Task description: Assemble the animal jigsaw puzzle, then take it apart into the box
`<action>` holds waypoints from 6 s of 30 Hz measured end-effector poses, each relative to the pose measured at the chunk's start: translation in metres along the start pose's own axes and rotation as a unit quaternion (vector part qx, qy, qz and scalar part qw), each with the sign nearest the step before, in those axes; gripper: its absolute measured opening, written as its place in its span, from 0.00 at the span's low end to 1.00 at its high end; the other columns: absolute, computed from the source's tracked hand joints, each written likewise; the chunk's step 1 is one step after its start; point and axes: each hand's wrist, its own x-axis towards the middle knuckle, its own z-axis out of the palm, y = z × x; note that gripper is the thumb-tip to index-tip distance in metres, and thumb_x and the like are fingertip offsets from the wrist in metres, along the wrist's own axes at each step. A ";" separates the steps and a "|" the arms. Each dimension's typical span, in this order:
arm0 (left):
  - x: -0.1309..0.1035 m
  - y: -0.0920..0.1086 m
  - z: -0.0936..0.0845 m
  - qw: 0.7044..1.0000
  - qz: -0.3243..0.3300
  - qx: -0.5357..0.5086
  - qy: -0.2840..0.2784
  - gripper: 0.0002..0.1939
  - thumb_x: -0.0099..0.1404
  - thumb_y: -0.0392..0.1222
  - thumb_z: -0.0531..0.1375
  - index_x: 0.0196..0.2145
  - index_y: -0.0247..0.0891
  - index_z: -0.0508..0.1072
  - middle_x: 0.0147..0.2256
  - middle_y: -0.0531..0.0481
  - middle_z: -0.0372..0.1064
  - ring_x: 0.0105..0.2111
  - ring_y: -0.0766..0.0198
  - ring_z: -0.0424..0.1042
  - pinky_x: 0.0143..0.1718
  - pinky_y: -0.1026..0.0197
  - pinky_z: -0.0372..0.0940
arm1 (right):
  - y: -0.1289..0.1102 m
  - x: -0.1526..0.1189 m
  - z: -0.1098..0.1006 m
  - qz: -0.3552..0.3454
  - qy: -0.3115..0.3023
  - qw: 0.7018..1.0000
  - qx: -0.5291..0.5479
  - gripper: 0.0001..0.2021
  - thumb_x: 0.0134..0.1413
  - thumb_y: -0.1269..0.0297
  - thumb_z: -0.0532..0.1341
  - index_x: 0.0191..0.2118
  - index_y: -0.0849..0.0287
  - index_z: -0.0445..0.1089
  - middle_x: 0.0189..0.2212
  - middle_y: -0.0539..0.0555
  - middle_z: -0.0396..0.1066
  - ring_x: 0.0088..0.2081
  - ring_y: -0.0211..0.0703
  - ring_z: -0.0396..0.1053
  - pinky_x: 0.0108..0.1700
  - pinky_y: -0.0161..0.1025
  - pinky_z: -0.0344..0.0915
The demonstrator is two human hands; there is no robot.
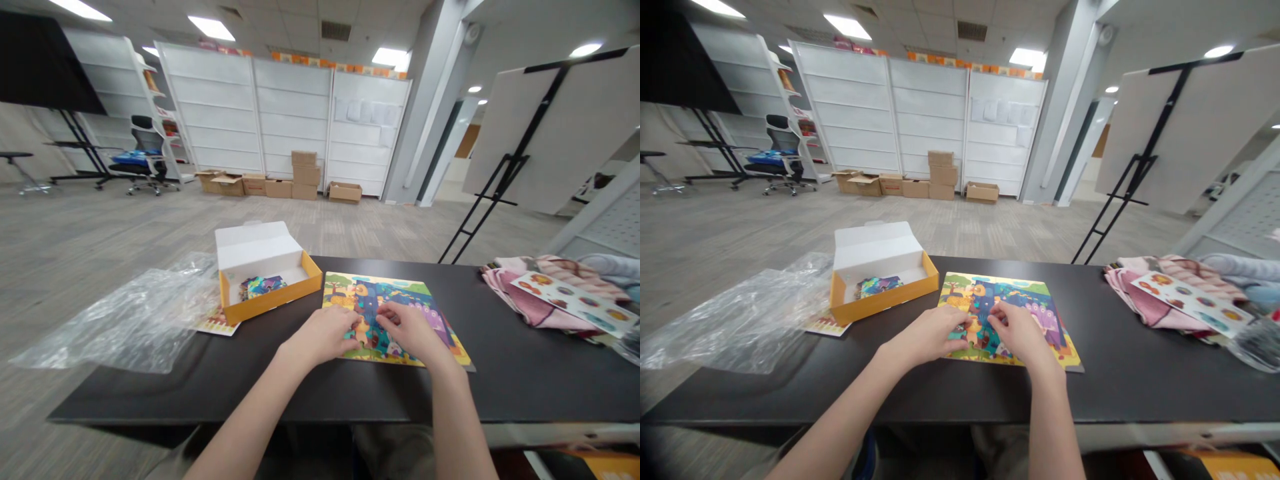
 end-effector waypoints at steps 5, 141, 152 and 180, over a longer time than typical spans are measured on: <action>0.002 0.007 -0.005 0.999 -0.008 0.031 0.011 0.10 0.64 0.46 0.60 0.41 0.41 0.74 0.40 0.44 0.78 0.43 0.49 0.77 0.41 0.55 0.69 | -0.003 -0.001 -0.001 -0.007 -0.005 1.000 0.002 0.07 0.58 0.62 0.58 0.37 0.56 0.72 0.33 0.55 0.79 0.34 0.48 0.77 0.38 0.42 0.69; 0.026 0.048 0.027 0.998 0.020 -0.045 0.040 0.14 0.61 0.48 0.66 0.44 0.42 0.77 0.43 0.47 0.74 0.44 0.52 0.75 0.44 0.55 0.68 | 0.027 -0.014 -0.021 0.051 0.036 0.998 0.005 0.12 0.56 0.54 0.59 0.39 0.56 0.74 0.38 0.56 0.79 0.35 0.48 0.77 0.40 0.42 0.70; 0.019 0.017 0.020 0.985 0.004 -0.152 0.086 0.14 0.56 0.37 0.66 0.41 0.39 0.77 0.39 0.48 0.72 0.38 0.58 0.72 0.41 0.59 0.67 | 0.011 -0.015 -0.024 0.063 0.031 0.998 0.002 0.11 0.56 0.58 0.60 0.38 0.57 0.75 0.34 0.56 0.79 0.32 0.46 0.76 0.37 0.41 0.69; -0.027 -0.065 -0.058 0.922 -0.214 -0.031 0.322 0.12 0.63 0.48 0.62 0.38 0.38 0.77 0.41 0.46 0.75 0.38 0.56 0.75 0.41 0.56 0.70 | 0.003 -0.018 -0.025 0.060 0.015 0.998 0.004 0.11 0.57 0.57 0.60 0.38 0.57 0.75 0.34 0.55 0.79 0.33 0.45 0.75 0.34 0.38 0.70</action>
